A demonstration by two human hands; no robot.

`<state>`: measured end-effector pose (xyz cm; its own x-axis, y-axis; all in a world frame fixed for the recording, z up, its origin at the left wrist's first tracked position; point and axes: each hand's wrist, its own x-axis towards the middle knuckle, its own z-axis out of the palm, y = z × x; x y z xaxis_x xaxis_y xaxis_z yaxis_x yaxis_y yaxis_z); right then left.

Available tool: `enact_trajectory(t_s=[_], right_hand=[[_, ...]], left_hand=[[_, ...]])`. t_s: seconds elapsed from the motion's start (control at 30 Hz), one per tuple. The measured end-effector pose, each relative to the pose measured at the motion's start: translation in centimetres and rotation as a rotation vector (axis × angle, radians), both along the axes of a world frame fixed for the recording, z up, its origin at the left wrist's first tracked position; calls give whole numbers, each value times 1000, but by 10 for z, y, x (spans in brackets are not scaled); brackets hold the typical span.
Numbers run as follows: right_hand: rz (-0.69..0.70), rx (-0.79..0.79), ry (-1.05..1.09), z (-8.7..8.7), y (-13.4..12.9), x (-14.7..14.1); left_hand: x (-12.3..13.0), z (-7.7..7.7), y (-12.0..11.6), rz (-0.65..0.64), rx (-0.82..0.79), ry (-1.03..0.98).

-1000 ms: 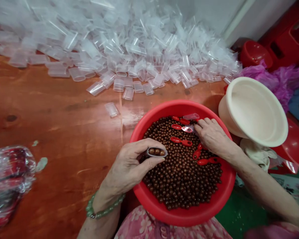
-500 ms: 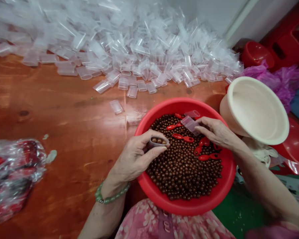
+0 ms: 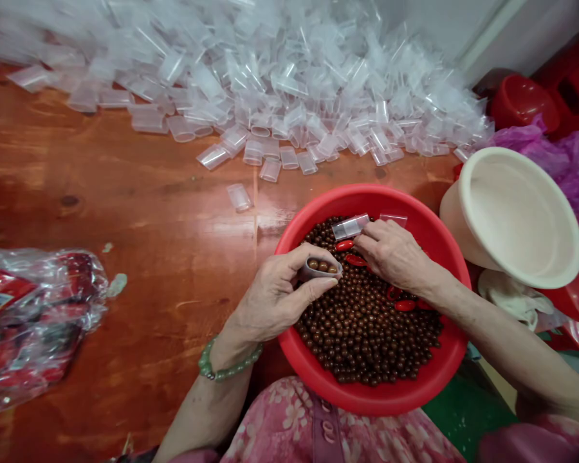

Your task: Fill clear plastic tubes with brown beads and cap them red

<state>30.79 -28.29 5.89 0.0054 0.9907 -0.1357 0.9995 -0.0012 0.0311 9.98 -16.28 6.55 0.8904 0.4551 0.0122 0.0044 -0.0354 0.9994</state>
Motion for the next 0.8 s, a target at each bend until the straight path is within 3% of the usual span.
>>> enact_trajectory(t_s=[0.23,0.4,0.5,0.63,0.7,0.8], right_hand=[[-18,-88,46,-20,17,-2],[-34,4,135,-11,14,6],[-195,208,473,1,9,14],[-431,500,1155,9,11,11],[-470,582,1414,9,15,3],[-475,641,1577,7,19,-11]], left_hand=[[-1,2,-2,-1,-31,-12],[-1,0,1,-42,-18,-28],[0,-1,2,-63,-51,-21],[4,-2,-1,-68,-246,10],[6,-3,-4,-73,-371,-8],[9,-5,-10,-111,-465,-33]])
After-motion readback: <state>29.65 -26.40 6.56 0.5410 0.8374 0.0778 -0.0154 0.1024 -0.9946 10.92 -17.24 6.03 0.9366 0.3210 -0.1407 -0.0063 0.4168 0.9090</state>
